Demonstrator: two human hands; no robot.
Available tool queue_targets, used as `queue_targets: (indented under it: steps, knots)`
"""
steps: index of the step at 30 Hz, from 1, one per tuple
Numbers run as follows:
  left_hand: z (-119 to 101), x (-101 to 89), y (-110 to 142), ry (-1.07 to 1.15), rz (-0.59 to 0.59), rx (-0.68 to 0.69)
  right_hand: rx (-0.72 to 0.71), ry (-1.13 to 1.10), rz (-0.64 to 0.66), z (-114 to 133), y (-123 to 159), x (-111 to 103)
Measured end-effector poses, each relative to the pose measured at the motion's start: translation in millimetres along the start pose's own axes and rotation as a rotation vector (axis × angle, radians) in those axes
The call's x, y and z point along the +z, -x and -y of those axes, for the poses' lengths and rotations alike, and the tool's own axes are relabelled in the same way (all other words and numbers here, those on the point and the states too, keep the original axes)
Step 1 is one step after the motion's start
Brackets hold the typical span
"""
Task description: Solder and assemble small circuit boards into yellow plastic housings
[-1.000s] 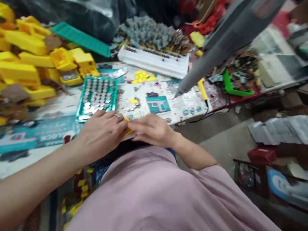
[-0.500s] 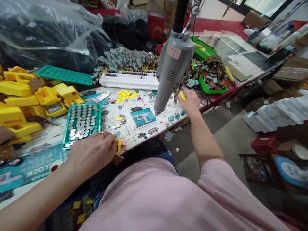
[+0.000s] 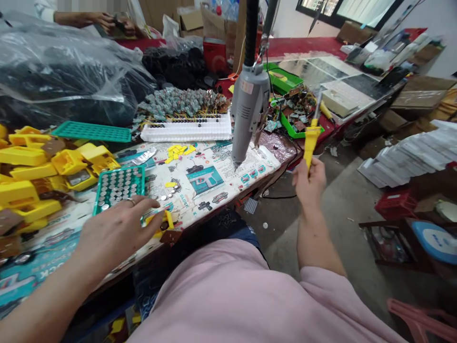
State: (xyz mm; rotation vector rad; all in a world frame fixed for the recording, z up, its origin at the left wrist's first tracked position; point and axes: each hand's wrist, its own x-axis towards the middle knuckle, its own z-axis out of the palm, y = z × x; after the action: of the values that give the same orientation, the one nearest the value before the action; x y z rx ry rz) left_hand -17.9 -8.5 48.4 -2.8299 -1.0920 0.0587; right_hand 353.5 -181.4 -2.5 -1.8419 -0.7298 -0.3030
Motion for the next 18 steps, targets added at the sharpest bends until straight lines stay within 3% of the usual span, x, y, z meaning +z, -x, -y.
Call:
queue_targets:
  steps: [4,7,9,11,14,18]
  knots:
    - [-10.7,-8.4,9.4,0.228,-0.161,0.078,-0.176,-0.129,-0.138,28.8,27.9,-29.3]
    - [-34.0,-16.8,12.3,0.562,-0.145,0.141,-0.345,-0.096,-0.074,63.1,50.2,-33.7]
    - [-52.6,-20.6,12.1,0.883,-0.068,0.12,-0.484,-0.069,0.05,86.4,64.6,-24.9]
    - [-69.5,-20.3,9.6,1.365,0.033,0.012,-0.649,-0.068,0.209,105.8,77.5,-7.7]
    - [-85.7,-11.4,1.6,1.942,-0.134,-0.068,-0.84,-0.098,0.379,123.4,92.3,24.4]
    - [-88.3,2.9,-10.2,2.208,-0.291,-0.26,-0.912,-0.098,0.497,131.5,98.8,50.4]
